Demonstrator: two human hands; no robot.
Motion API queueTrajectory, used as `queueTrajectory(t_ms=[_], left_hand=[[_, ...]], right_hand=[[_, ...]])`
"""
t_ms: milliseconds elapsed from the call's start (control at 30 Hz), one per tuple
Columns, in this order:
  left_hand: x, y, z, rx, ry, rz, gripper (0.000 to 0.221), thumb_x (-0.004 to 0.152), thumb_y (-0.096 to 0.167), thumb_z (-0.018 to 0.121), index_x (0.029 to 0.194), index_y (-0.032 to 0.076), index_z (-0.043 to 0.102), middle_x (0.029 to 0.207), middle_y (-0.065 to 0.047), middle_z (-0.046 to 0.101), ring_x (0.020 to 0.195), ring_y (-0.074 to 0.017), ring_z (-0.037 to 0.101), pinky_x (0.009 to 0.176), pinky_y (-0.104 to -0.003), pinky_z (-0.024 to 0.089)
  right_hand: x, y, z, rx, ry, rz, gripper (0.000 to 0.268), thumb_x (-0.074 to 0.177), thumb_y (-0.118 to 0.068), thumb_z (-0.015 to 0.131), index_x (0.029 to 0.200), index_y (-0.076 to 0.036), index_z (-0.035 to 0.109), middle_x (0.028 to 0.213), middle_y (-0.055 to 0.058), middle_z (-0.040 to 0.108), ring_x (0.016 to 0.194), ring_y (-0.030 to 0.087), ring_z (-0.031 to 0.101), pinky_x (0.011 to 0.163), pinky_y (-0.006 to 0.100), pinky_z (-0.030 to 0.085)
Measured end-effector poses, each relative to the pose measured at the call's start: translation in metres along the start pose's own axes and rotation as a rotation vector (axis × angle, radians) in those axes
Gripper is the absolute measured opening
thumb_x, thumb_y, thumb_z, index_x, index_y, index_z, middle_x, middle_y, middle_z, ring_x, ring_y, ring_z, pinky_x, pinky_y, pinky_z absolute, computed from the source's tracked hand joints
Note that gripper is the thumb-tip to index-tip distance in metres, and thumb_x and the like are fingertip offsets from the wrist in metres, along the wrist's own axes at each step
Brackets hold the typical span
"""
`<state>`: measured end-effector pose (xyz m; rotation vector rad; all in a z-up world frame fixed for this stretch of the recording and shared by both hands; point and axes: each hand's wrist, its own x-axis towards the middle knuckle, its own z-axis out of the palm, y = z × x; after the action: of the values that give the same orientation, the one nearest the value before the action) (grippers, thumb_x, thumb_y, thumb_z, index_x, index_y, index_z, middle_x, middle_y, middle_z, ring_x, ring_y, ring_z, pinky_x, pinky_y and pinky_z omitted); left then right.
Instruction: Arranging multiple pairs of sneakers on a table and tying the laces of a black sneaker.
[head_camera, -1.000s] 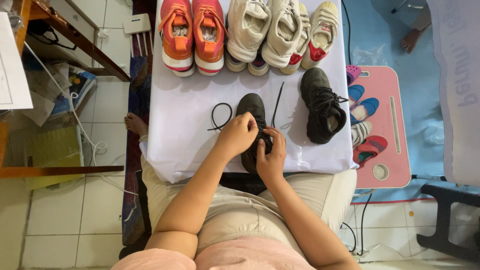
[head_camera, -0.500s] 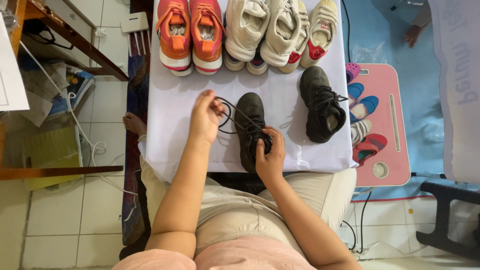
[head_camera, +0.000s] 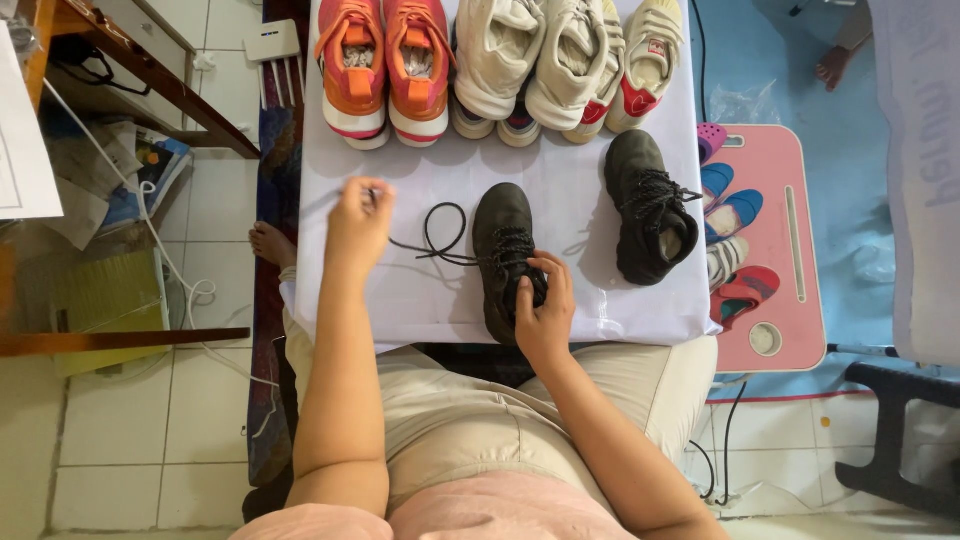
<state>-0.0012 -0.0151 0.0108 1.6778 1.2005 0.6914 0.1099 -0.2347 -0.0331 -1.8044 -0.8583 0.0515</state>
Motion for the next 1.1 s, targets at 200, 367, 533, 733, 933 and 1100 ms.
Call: queueTrajectory(t_ms=[200, 367, 533, 733, 933, 1100], left_hand=[[-0.010, 0.004, 0.024, 0.641, -0.254, -0.045, 0.047, 0.088, 0.053, 0.050, 0.119, 0.017, 0.053, 0.104, -0.013, 0.064, 0.097, -0.0288, 0.064, 0.083, -0.043, 0.051], [-0.037, 0.037, 0.036, 0.641, -0.368, 0.345, 0.043, 0.089, 0.035, 0.055, 0.119, 0.005, 0.053, 0.100, -0.021, 0.063, 0.093, -0.0372, 0.065, 0.081, -0.049, 0.051], [-0.058, 0.055, 0.054, 0.587, -0.700, 0.362, 0.039, 0.089, 0.028, 0.053, 0.122, 0.008, 0.055, 0.113, -0.018, 0.061, 0.104, -0.0334, 0.062, 0.090, -0.045, 0.048], [-0.069, 0.059, 0.066, 0.599, -0.589, 0.479, 0.033, 0.092, 0.030, 0.050, 0.105, 0.004, 0.067, 0.098, -0.015, 0.066, 0.093, -0.0305, 0.065, 0.082, -0.043, 0.050], [-0.064, 0.036, 0.080, 0.660, -0.557, 0.538, 0.027, 0.084, 0.025, 0.057, 0.101, 0.009, 0.071, 0.092, -0.007, 0.067, 0.088, -0.0263, 0.066, 0.079, -0.042, 0.050], [-0.063, 0.038, 0.085, 0.669, -0.559, 0.557, 0.021, 0.079, 0.021, 0.061, 0.093, 0.010, 0.072, 0.087, -0.006, 0.067, 0.085, -0.0259, 0.066, 0.077, -0.041, 0.050]], right_hand=[[0.001, -0.005, -0.001, 0.009, -0.001, 0.017, 0.015, 0.093, -0.003, 0.049, 0.106, -0.009, 0.051, 0.113, 0.013, 0.051, 0.107, 0.037, 0.054, 0.090, 0.050, 0.043], [0.000, -0.004, -0.001, -0.010, -0.007, 0.008, 0.013, 0.093, -0.005, 0.050, 0.105, -0.009, 0.051, 0.113, 0.011, 0.051, 0.109, 0.037, 0.053, 0.090, 0.050, 0.043], [0.000, -0.001, 0.001, -0.052, -0.001, 0.011, 0.013, 0.091, -0.006, 0.051, 0.103, -0.010, 0.052, 0.112, 0.010, 0.052, 0.106, 0.035, 0.055, 0.087, 0.048, 0.045], [0.002, -0.006, -0.002, -0.047, 0.013, 0.028, 0.014, 0.090, -0.003, 0.051, 0.103, -0.008, 0.053, 0.111, 0.012, 0.053, 0.104, 0.036, 0.056, 0.086, 0.049, 0.046], [0.000, -0.003, -0.001, -0.036, 0.016, 0.011, 0.015, 0.090, -0.003, 0.052, 0.103, -0.009, 0.053, 0.111, 0.011, 0.054, 0.105, 0.034, 0.056, 0.086, 0.046, 0.046], [0.000, -0.001, 0.000, -0.051, 0.017, 0.008, 0.015, 0.089, -0.003, 0.052, 0.103, -0.009, 0.053, 0.111, 0.010, 0.054, 0.105, 0.033, 0.056, 0.087, 0.046, 0.046]])
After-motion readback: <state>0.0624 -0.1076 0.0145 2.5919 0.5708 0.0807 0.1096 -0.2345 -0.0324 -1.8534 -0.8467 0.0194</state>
